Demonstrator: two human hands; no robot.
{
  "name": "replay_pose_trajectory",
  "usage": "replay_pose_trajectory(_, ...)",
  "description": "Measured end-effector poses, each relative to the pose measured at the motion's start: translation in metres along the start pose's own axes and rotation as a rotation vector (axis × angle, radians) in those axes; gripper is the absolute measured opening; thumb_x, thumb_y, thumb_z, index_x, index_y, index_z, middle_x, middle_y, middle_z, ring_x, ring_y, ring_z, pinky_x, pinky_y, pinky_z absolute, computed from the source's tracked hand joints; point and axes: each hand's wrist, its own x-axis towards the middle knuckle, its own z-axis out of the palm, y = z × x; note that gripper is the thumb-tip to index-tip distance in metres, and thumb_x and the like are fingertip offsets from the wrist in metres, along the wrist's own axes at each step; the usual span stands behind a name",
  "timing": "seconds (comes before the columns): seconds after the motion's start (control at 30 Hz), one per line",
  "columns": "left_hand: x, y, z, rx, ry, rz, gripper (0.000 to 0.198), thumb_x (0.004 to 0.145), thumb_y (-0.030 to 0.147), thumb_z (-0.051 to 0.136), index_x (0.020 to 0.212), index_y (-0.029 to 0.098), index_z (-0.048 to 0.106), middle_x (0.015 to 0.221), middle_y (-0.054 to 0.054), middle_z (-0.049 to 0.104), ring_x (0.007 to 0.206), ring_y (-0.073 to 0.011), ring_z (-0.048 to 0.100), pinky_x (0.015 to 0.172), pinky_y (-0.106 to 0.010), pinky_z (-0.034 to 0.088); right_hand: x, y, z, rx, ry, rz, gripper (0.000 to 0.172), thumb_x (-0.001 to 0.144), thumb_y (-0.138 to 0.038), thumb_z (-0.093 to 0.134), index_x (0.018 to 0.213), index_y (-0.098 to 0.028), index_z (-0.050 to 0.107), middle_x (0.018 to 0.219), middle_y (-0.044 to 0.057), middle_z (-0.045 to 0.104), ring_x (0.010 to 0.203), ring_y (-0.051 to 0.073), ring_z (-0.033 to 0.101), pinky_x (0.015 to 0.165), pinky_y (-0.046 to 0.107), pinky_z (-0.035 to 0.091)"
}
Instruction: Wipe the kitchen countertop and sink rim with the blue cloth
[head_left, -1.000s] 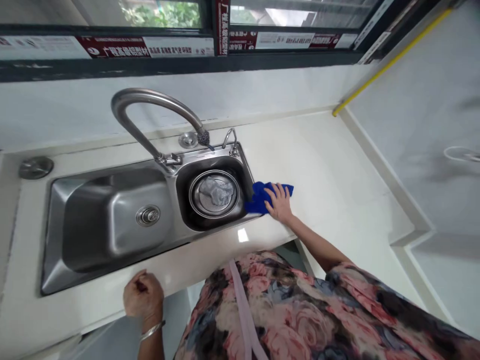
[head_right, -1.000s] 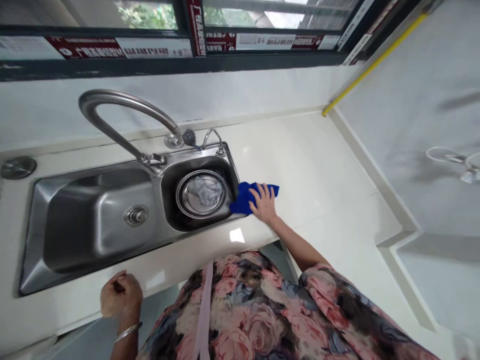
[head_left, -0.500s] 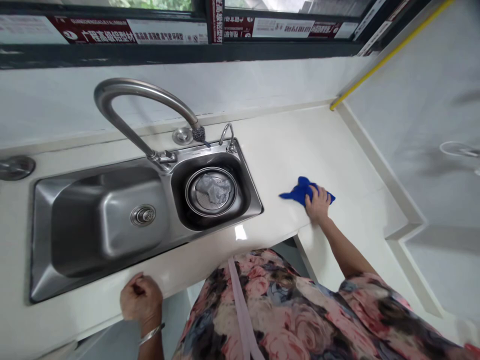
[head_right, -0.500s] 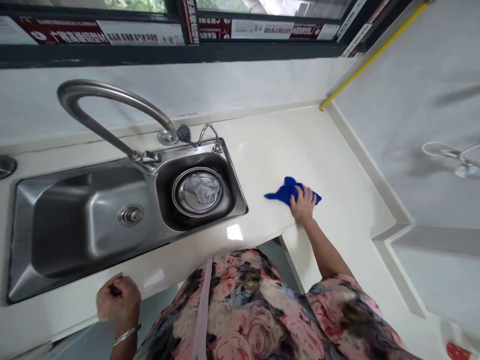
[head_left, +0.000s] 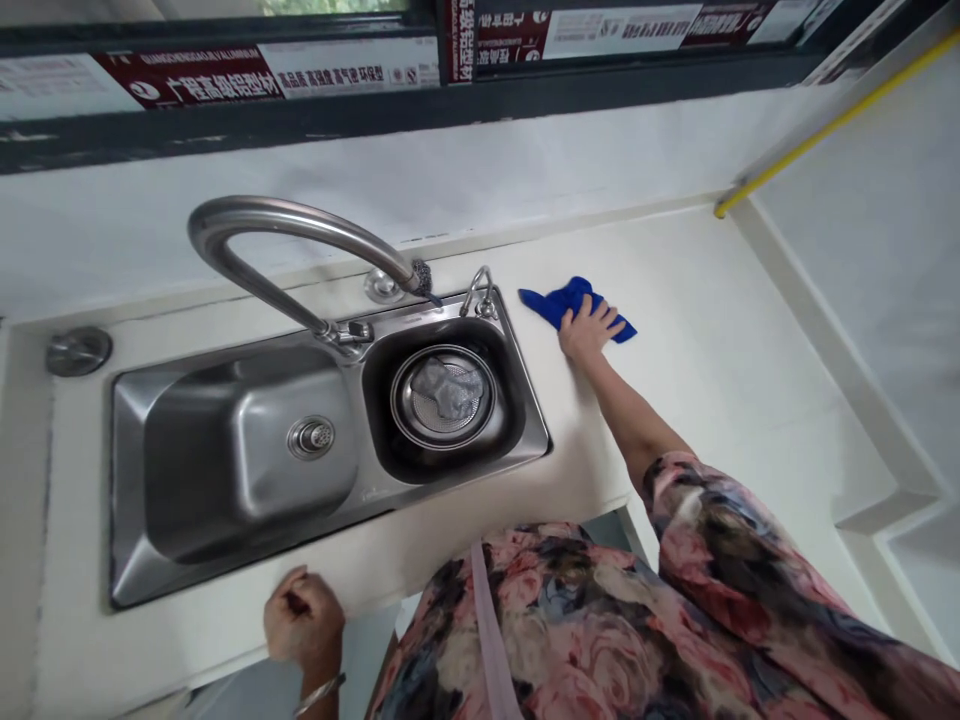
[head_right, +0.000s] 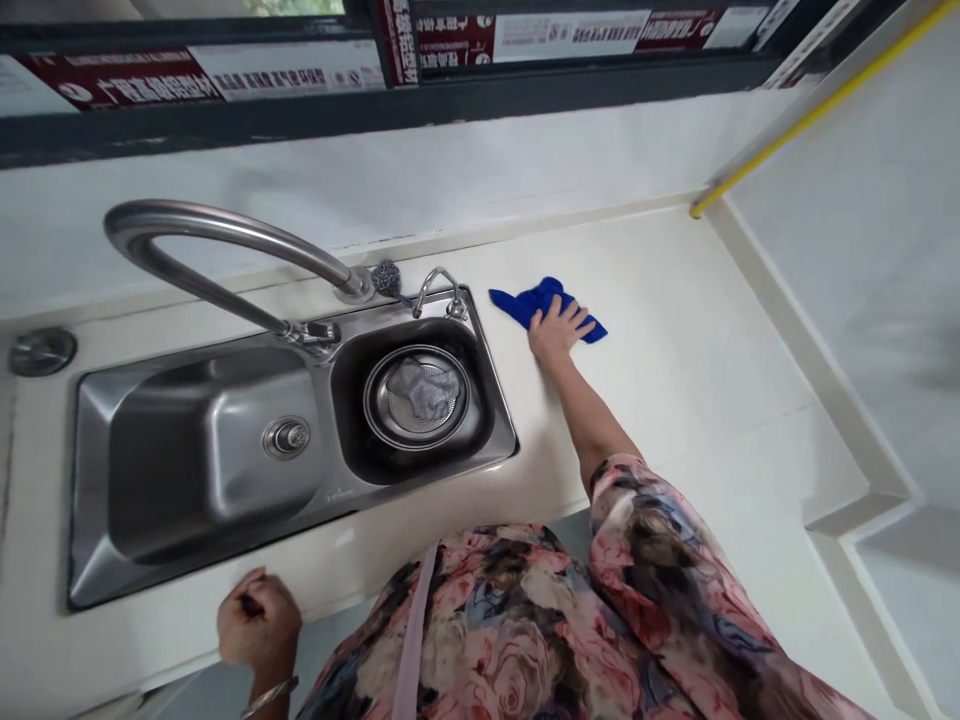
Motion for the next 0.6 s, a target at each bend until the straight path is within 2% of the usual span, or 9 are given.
replay_pose_trajectory(0.07, 0.0, 0.002, -0.001, -0.005, -0.01, -0.001, 0.033, 0.092, 0.04, 0.049, 0.104, 0.018, 0.069, 0.066, 0.0, 0.052, 0.058, -0.0186, 0.048, 0.062, -0.034, 0.042, 0.004, -0.034, 0.003, -0.007, -0.047, -0.056, 0.067, 0.112, -0.041, 0.031, 0.165, -0.001, 0.041, 0.168, 0.035, 0.037, 0.154, 0.054, 0.024, 0.116, 0.085, 0.018)
replay_pose_trajectory(0.13, -0.001, 0.004, -0.002, 0.004, -0.006, 0.0, 0.032, 0.092, 0.04, 0.049, 0.105, 0.018, 0.068, 0.067, 0.0, 0.052, 0.058, -0.0182, 0.047, 0.062, -0.034, 0.042, 0.0, -0.061, 0.005, -0.012, -0.061, -0.115, 0.068, 0.111, -0.043, 0.034, 0.166, -0.004, 0.041, 0.169, 0.033, 0.037, 0.155, 0.055, 0.025, 0.117, 0.086, 0.018)
replay_pose_trajectory(0.23, -0.001, 0.006, -0.003, 0.013, 0.001, 0.001, 0.033, 0.093, 0.04, 0.047, 0.105, 0.018, 0.068, 0.067, 0.0, 0.054, 0.059, -0.0187, 0.049, 0.062, -0.034, 0.042, -0.02, -0.085, 0.006, -0.008, -0.073, -0.233, 0.07, 0.109, -0.049, 0.039, 0.167, -0.009, 0.041, 0.169, 0.029, 0.039, 0.156, 0.054, 0.026, 0.118, 0.087, 0.018)
replay_pose_trajectory(0.37, -0.001, 0.001, -0.003, 0.042, 0.006, 0.021, 0.032, 0.093, 0.039, 0.049, 0.104, 0.017, 0.07, 0.066, 0.0, 0.055, 0.058, -0.0184, 0.05, 0.062, -0.033, 0.041, -0.058, -0.087, 0.004, 0.006, -0.104, -0.416, 0.074, 0.104, -0.047, 0.053, 0.168, -0.012, 0.039, 0.171, 0.029, 0.036, 0.159, 0.054, 0.022, 0.121, 0.086, 0.012)
replay_pose_trajectory(0.47, -0.001, -0.004, 0.0, 0.024, 0.012, 0.025, 0.034, 0.093, 0.039, 0.049, 0.103, 0.016, 0.072, 0.066, -0.001, 0.057, 0.057, -0.0183, 0.052, 0.06, -0.032, 0.041, -0.081, -0.08, 0.0, -0.005, -0.129, -0.469, 0.075, 0.1, -0.038, 0.06, 0.168, -0.013, 0.04, 0.173, 0.03, 0.034, 0.161, 0.055, 0.02, 0.121, 0.088, 0.008)
replay_pose_trajectory(0.6, -0.001, -0.003, 0.003, 0.036, 0.053, 0.026, 0.036, 0.093, 0.041, 0.05, 0.104, 0.017, 0.074, 0.07, -0.002, 0.06, 0.061, -0.0187, 0.054, 0.063, -0.032, 0.042, -0.109, -0.071, -0.001, -0.051, -0.209, -0.633, 0.064, 0.096, -0.028, 0.06, 0.159, -0.015, 0.054, 0.178, 0.024, 0.029, 0.165, 0.051, 0.013, 0.125, 0.085, 0.002)
